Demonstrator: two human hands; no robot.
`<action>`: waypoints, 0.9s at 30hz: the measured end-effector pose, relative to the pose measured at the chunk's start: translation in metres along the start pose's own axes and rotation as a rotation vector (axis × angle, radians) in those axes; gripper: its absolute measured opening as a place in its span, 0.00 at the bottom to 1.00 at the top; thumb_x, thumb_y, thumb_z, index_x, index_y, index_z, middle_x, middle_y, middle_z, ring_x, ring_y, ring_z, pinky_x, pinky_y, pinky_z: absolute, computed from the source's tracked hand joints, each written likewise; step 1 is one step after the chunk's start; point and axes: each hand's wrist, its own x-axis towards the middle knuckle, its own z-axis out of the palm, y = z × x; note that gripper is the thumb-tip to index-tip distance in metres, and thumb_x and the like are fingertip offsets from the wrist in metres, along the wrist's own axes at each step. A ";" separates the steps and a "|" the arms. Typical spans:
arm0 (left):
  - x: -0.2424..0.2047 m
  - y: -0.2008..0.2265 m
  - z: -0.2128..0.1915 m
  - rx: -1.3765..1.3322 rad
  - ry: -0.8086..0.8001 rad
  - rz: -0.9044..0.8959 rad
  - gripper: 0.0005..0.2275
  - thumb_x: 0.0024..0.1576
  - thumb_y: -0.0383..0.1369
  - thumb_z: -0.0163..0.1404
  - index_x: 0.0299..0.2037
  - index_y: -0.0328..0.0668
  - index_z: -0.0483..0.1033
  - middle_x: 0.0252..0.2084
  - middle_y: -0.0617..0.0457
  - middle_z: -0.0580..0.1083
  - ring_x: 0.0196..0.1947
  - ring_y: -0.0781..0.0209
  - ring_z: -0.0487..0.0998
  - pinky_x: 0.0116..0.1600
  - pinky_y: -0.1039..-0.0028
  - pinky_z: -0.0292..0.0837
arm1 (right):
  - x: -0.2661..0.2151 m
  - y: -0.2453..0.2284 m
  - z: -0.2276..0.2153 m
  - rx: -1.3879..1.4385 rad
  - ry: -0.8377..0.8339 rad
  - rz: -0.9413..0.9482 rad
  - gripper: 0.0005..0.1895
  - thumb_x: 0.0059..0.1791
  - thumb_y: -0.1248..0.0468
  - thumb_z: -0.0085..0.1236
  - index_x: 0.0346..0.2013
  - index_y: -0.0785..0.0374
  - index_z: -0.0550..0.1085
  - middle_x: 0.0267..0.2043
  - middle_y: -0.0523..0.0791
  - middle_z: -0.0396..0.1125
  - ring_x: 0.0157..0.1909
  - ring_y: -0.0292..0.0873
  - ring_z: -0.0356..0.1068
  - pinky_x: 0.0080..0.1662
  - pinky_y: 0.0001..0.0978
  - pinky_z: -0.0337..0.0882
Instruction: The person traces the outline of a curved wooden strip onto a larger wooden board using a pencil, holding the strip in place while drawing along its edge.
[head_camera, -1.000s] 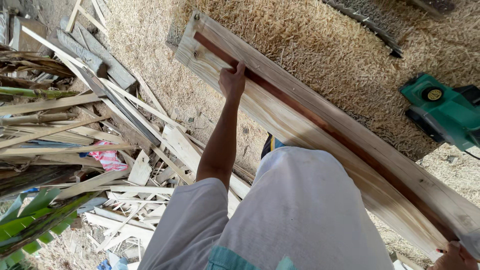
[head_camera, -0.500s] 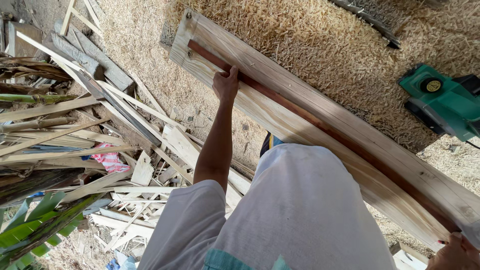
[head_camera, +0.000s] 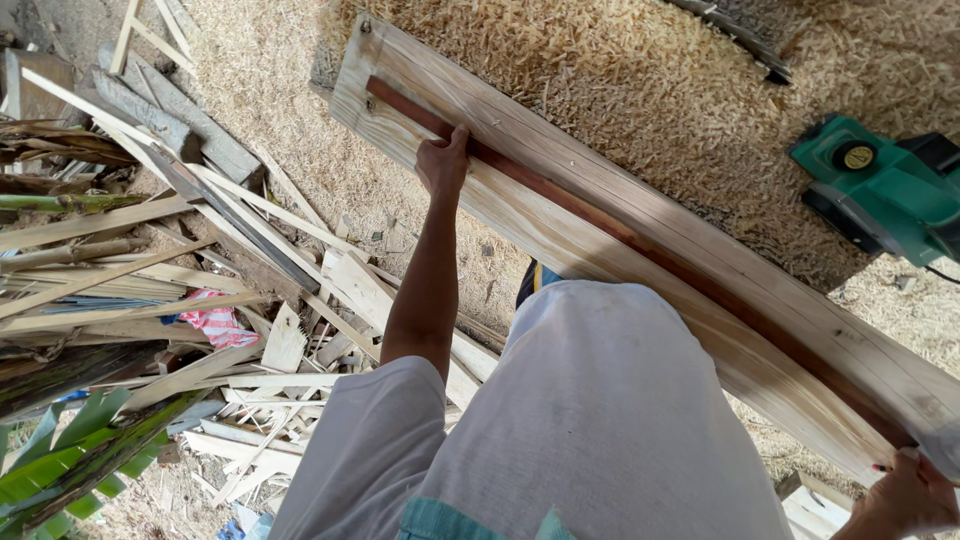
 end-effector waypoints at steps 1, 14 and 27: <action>-0.004 0.002 -0.003 -0.003 0.009 -0.004 0.27 0.50 0.55 0.62 0.32 0.31 0.76 0.26 0.45 0.78 0.26 0.55 0.82 0.40 0.64 0.79 | 0.004 -0.001 0.002 0.046 -0.024 -0.034 0.12 0.52 0.77 0.66 0.50 0.69 0.84 0.44 0.50 0.78 0.40 0.41 0.80 0.43 0.27 0.82; -0.159 0.017 0.010 0.546 -0.412 0.428 0.64 0.42 0.68 0.61 0.74 0.22 0.38 0.77 0.23 0.34 0.78 0.28 0.37 0.71 0.39 0.50 | 0.022 0.046 0.009 0.216 -0.048 0.124 0.07 0.52 0.75 0.67 0.45 0.71 0.81 0.41 0.49 0.77 0.34 0.37 0.78 0.35 0.26 0.79; -0.148 0.019 0.035 0.795 -0.467 0.407 0.71 0.37 0.74 0.59 0.72 0.15 0.33 0.74 0.14 0.33 0.75 0.19 0.38 0.72 0.37 0.48 | 0.027 0.042 0.001 0.095 -0.019 -0.018 0.11 0.53 0.71 0.70 0.49 0.70 0.80 0.44 0.48 0.77 0.41 0.40 0.78 0.37 0.29 0.82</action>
